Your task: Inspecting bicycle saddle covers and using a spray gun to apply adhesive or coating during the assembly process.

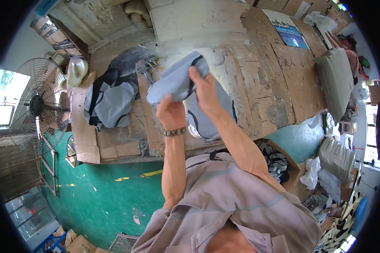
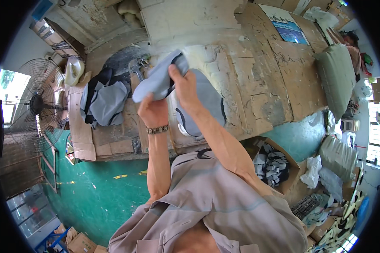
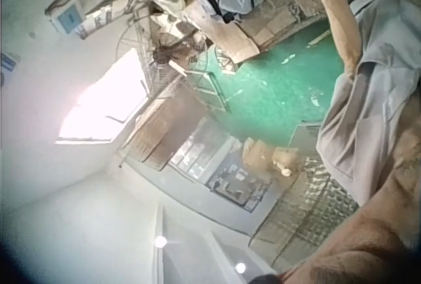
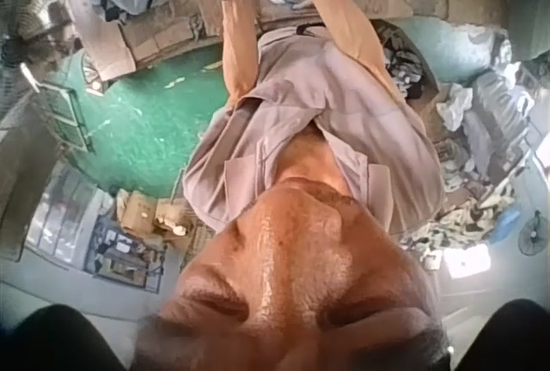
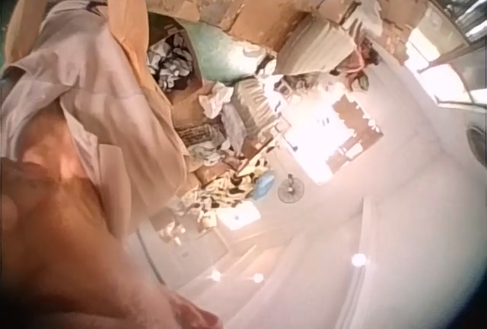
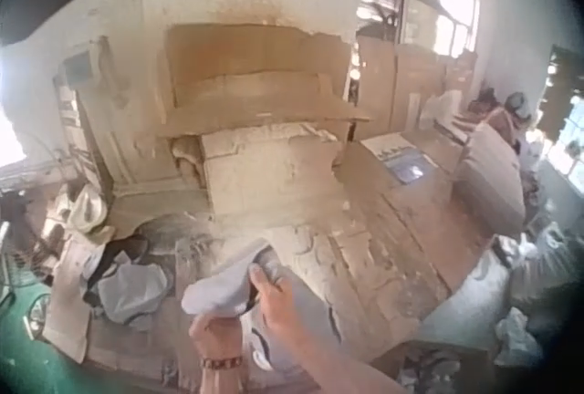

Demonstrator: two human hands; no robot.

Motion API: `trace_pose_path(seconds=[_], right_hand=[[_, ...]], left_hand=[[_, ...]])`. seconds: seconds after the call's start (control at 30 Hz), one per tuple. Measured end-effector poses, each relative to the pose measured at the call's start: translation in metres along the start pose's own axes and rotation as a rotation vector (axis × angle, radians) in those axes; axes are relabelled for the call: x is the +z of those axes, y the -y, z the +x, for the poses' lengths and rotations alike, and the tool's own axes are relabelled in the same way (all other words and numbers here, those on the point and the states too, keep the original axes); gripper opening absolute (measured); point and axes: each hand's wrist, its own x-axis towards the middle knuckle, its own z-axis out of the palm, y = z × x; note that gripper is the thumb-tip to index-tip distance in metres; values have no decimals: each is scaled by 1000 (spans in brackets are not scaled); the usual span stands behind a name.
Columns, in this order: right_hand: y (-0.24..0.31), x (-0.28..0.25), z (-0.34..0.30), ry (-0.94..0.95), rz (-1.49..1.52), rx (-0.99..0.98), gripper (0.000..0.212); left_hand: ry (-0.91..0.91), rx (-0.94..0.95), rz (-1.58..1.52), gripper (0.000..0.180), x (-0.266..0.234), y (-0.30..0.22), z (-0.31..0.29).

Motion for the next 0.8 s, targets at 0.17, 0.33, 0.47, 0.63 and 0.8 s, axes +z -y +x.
trace_pose_path(seconds=[0.17,0.33,0.47,0.63,0.8], right_hand=[[28,-58,-8,-119,-12,113,33],[29,-129,-40,-341,374,426,25],[-4,-209,-97,-422,104,321,20],[-42,-262,-139,-356,-344,380,22],[-76,-277,-80,-413,-438,290,22]], left_hand=[[191,-153,-310,54,-10,6,3],[-18,-329,96,55,-73,24,-34],[-137,-462,300,24,-126,30,-86],[-215,-663,551,6,-167,38,-123],[-243,-376,830,10,-162,68,-53]])
